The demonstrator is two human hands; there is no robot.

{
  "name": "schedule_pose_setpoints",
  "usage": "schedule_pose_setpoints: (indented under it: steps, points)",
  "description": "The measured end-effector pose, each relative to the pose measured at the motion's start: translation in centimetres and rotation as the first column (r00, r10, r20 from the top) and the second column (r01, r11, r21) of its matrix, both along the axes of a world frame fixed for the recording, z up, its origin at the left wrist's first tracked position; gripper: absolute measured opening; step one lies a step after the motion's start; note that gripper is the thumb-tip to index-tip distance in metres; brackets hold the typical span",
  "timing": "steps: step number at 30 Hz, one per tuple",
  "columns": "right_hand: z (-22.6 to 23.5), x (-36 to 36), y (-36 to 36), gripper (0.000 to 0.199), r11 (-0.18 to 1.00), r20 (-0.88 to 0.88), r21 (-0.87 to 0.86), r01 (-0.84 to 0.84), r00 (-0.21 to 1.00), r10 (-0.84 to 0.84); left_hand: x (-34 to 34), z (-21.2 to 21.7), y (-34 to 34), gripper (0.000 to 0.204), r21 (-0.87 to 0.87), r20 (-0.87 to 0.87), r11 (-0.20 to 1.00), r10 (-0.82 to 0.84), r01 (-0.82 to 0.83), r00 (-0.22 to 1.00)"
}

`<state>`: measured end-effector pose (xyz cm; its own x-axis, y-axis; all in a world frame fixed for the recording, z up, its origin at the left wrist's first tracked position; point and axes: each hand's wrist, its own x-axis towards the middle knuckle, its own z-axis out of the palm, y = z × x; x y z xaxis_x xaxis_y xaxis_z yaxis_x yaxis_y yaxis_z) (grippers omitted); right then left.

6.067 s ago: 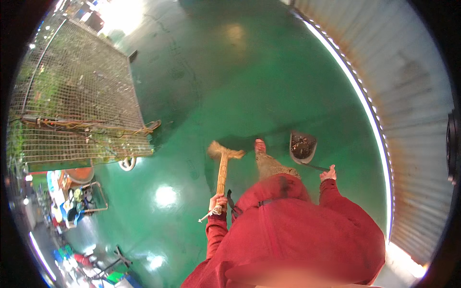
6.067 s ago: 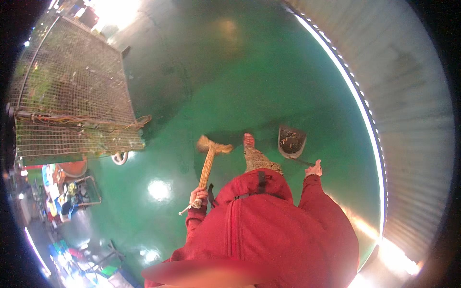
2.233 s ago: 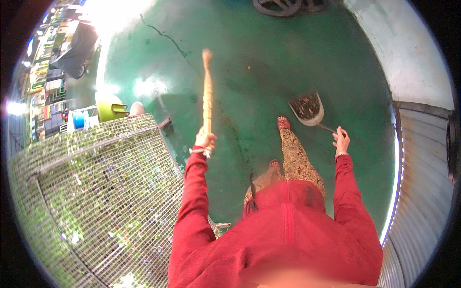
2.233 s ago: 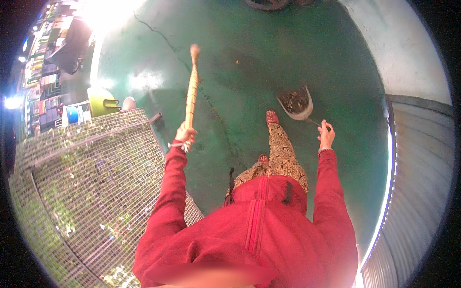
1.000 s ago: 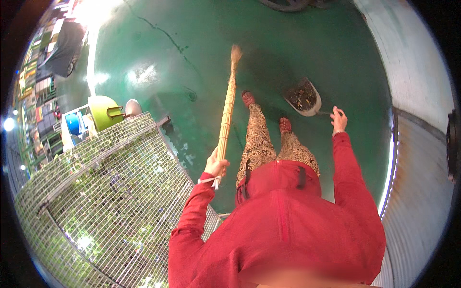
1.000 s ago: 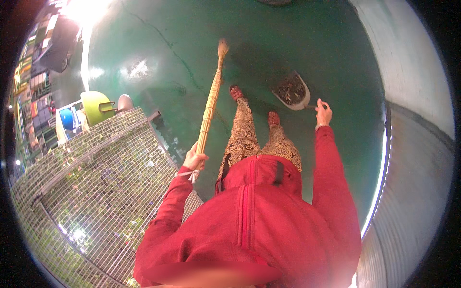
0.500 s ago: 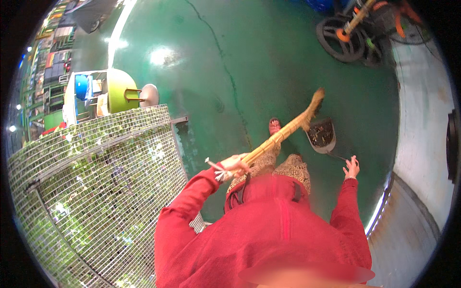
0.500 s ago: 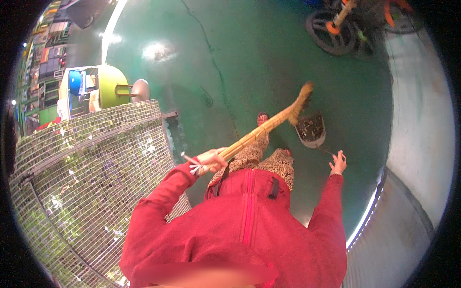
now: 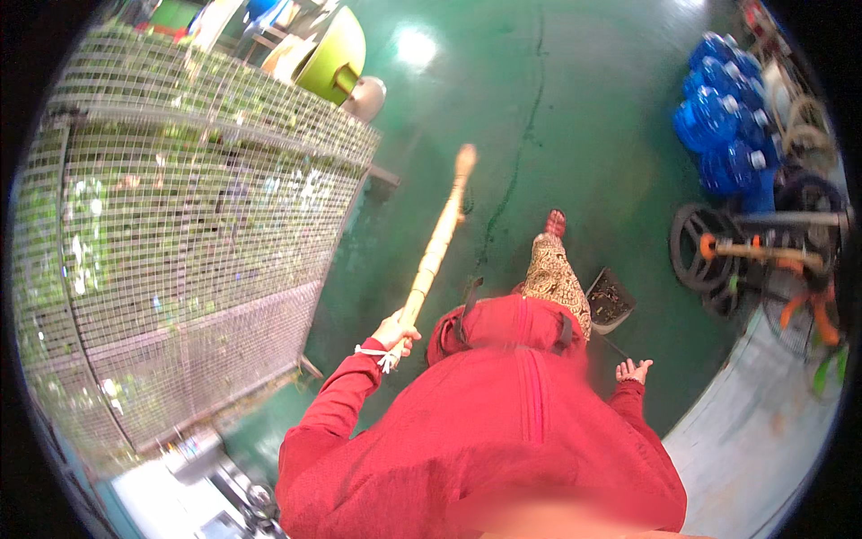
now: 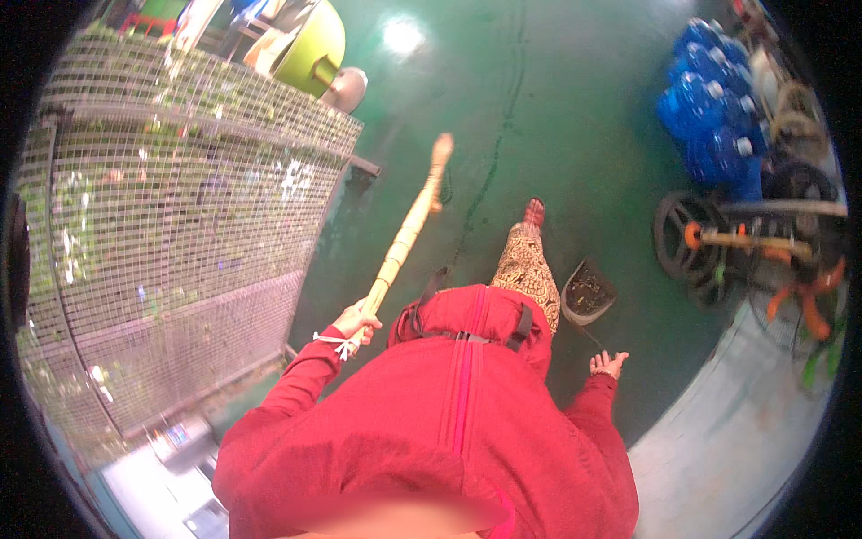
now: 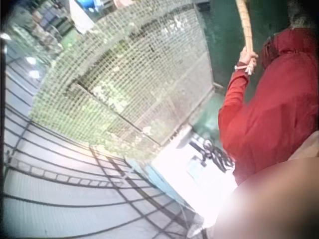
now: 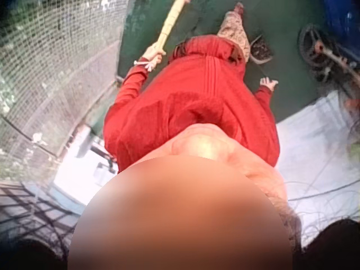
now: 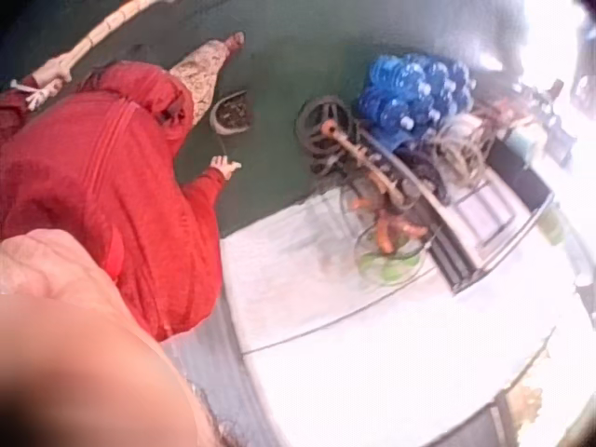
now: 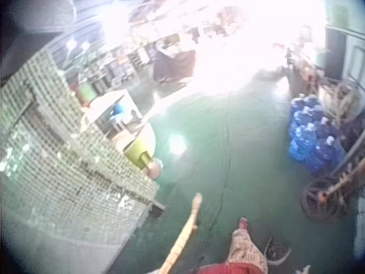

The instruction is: The person sweeps debris on a green factory floor using a broom and dustpan, moving through aisles and around equipment. The person gathers debris into the dustpan and continues sweeping across different sections of the workspace.

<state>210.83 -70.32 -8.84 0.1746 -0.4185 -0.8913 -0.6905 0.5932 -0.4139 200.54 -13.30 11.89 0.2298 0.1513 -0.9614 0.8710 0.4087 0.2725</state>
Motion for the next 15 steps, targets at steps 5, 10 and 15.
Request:
schedule_pose_setpoints:
  steps: [5, 10, 15]
  points:
    - [-2.3, 10.3, -1.6, 0.081, 0.991, 0.043, 0.011, -0.130, 0.991, 0.129, 1.5, -5.7, 0.7, 0.036, 0.105, -0.027, 0.863, 0.499, -0.494, 0.866]
    - [-1.0, 23.6, 2.7, 0.079, 0.984, -0.042, -0.052, -0.170, 0.985, 0.168, 5.6, -10.2, 5.8, 0.024, -0.039, -0.029, 0.497, 0.867, -0.867, 0.498]
    - [1.4, 35.2, 8.8, 0.074, 0.958, -0.025, -0.059, -0.280, 0.960, 0.279, 9.8, -19.0, 7.4, 0.025, -0.420, 0.148, 0.336, 0.942, -0.843, 0.302]
